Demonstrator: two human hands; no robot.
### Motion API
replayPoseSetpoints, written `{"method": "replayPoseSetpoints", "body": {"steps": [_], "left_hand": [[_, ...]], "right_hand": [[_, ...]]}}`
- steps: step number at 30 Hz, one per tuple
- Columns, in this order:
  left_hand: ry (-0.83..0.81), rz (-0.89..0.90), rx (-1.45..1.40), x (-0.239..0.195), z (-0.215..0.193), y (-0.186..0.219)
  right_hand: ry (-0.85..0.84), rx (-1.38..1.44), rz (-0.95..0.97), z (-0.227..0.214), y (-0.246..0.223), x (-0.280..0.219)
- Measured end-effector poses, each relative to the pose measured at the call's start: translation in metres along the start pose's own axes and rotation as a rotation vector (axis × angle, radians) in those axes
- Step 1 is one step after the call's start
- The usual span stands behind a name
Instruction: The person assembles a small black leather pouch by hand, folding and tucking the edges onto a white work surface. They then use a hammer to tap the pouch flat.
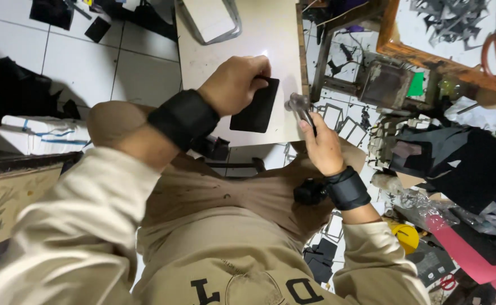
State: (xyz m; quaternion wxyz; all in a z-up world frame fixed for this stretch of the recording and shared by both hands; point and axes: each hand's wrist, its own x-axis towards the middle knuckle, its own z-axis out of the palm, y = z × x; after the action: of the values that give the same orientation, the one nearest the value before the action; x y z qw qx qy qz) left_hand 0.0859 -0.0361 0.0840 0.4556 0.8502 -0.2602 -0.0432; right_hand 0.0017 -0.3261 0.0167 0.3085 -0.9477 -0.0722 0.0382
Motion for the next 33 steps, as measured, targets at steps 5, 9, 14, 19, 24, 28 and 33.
{"method": "replayPoseSetpoints", "body": {"steps": [5, 9, 14, 19, 24, 28, 33], "left_hand": [[0.012, 0.007, 0.320, 0.011, 0.035, -0.045], [-0.181, 0.079, 0.512, -0.014, 0.031, -0.039], [-0.022, 0.157, 0.564, -0.036, 0.058, -0.081], [0.092, 0.288, 0.598, -0.034, 0.061, -0.083], [-0.101, 0.102, 0.692, -0.028, 0.065, -0.077], [-0.010, 0.148, 0.730, -0.030, 0.069, -0.082], [-0.125, 0.050, 0.594, -0.033, 0.051, -0.062]], "right_hand": [[-0.008, 0.380, 0.125, -0.009, -0.012, 0.005], [0.093, 0.257, -0.039, -0.005, -0.024, 0.019], [0.072, 0.222, -0.078, 0.006, -0.056, 0.045], [0.094, 0.213, -0.110, 0.019, -0.077, 0.059], [0.166, -0.099, -0.178, 0.041, -0.080, 0.066], [0.124, -0.034, -0.233, 0.040, -0.069, 0.074], [0.158, 0.013, -0.204, 0.040, -0.077, 0.062]]}}
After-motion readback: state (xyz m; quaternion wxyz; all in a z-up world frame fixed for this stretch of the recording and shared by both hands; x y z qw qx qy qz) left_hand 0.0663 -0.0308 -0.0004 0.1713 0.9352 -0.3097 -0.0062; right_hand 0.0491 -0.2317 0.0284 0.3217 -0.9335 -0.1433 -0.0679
